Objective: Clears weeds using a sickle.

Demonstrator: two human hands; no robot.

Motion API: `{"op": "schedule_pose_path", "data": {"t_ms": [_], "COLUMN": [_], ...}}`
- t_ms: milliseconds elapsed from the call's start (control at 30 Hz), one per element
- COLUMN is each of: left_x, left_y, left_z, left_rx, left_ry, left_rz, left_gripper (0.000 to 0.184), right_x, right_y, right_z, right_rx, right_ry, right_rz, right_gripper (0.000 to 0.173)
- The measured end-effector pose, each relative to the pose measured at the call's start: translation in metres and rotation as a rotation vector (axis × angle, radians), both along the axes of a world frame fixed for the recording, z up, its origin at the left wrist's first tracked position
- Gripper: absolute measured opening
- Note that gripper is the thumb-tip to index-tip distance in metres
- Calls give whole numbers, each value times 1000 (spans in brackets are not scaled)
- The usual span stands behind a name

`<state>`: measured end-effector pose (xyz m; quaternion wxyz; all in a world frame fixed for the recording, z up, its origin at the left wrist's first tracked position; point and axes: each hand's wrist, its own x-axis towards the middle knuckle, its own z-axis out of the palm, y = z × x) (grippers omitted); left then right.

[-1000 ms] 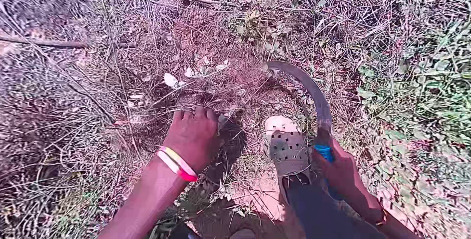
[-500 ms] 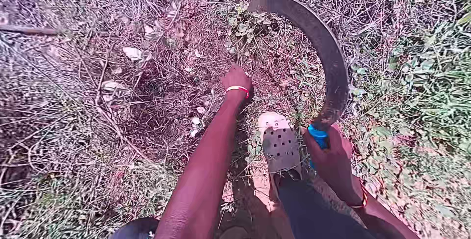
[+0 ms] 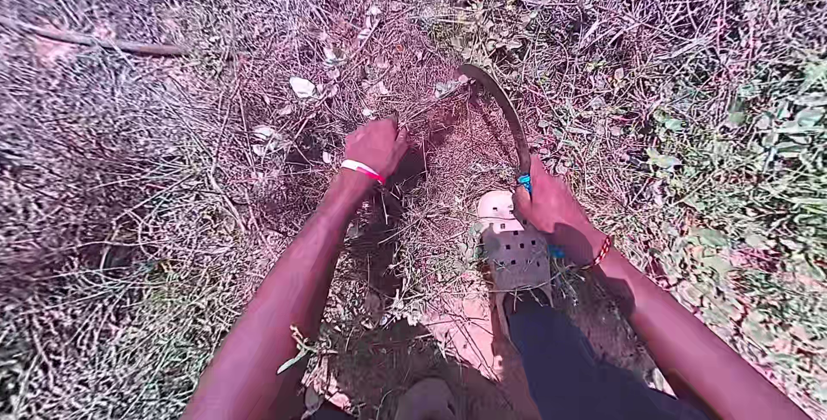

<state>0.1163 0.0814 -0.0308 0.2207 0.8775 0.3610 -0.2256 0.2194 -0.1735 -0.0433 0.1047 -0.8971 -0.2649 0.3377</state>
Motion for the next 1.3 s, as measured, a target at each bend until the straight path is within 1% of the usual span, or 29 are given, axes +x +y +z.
{"op": "schedule_pose_path", "data": {"t_ms": [67, 133, 200, 300, 333, 400, 467, 500, 533, 567, 600, 667, 700, 733, 767, 800, 833, 867, 900, 1000, 1067, 1133, 1167, 1233, 1300], "left_x": [-9, -14, -16, -11, -12, -28, -57, -70, -78, -78, -73, -58, -56, -57, -61, -67, -74, -81, -86, -97, -108, -124, -134, -151, -170], "left_y": [6, 6, 5, 6, 13, 38, 56, 62, 63, 59, 55, 47, 39, 31, 27, 25, 24, 24, 24, 31, 40, 53, 59, 67, 71], "left_z": [1, 1, -3, -15, -19, -28, -35, -44, -51, -53, -52, -42, -41, -42, -47, -54, -61, -67, -70, -66, -59, -53, -53, -54, -52], "left_rx": [-4, -14, -27, -71, -87, -118, -128, -125, -121, -107, -60, 46, 119, 189, 222, 215, 188, 154, 124, 96, 89, 108, 125, 207, 258], "left_ry": [6, 24, 38, -2, -37, -115, -158, -202, -225, -210, -177, -78, -39, -53, -99, -129, -140, -99, -46, 74, 136, 162, 131, 79, 70], "left_rz": [-27, -13, 9, 74, 128, 295, 476, 541, 570, 568, 517, 358, 225, 73, -59, -165, -243, -294, -317, -333, -302, -268, -230, -230, -181], "left_gripper": [42, 39, 34, 36, 40, 51, 58, 59, 59, 60, 61, 59, 54, 49, 48, 50, 54, 57, 60, 64, 62, 58, 56, 47, 46], "right_x": [-15, -25, -22, -15, -22, -53, -74, -79, -84, -90, -97, -104, -104, -101, -97, -95, -95, -95, -96, -97, -96, -92, -87, -76, -66], "right_y": [-29, -55, -75, -102, -119, -162, -198, -216, -234, -249, -249, -209, -199, -192, -184, -173, -162, -154, -148, -147, -152, -162, -173, -202, -234], "right_z": [0, 8, 19, 46, 53, 68, 90, 91, 87, 80, 75, 71, 62, 53, 47, 46, 46, 46, 45, 42, 40, 37, 33, 25, 17], "right_rx": [42, 68, 78, 75, 88, 92, 22, 21, 30, 44, 21, -52, 46, 176, 315, 437, 527, 582, 608, 597, 563, 469, 398, 240, 141], "right_ry": [27, 71, 83, 23, -11, -123, -148, -187, -224, -276, -314, -358, -445, -478, -425, -318, -202, -107, -45, 38, 51, 22, -21, -99, -147], "right_rz": [-56, -127, -163, -181, -179, -87, 76, 150, 179, 161, 74, -189, -224, -258, -323, -413, -505, -581, -634, -675, -672, -605, -527, -404, -370], "right_gripper": [52, 57, 57, 53, 53, 45, 28, 23, 21, 20, 23, 32, 36, 39, 41, 41, 40, 38, 35, 31, 29, 33, 37, 43, 46]}}
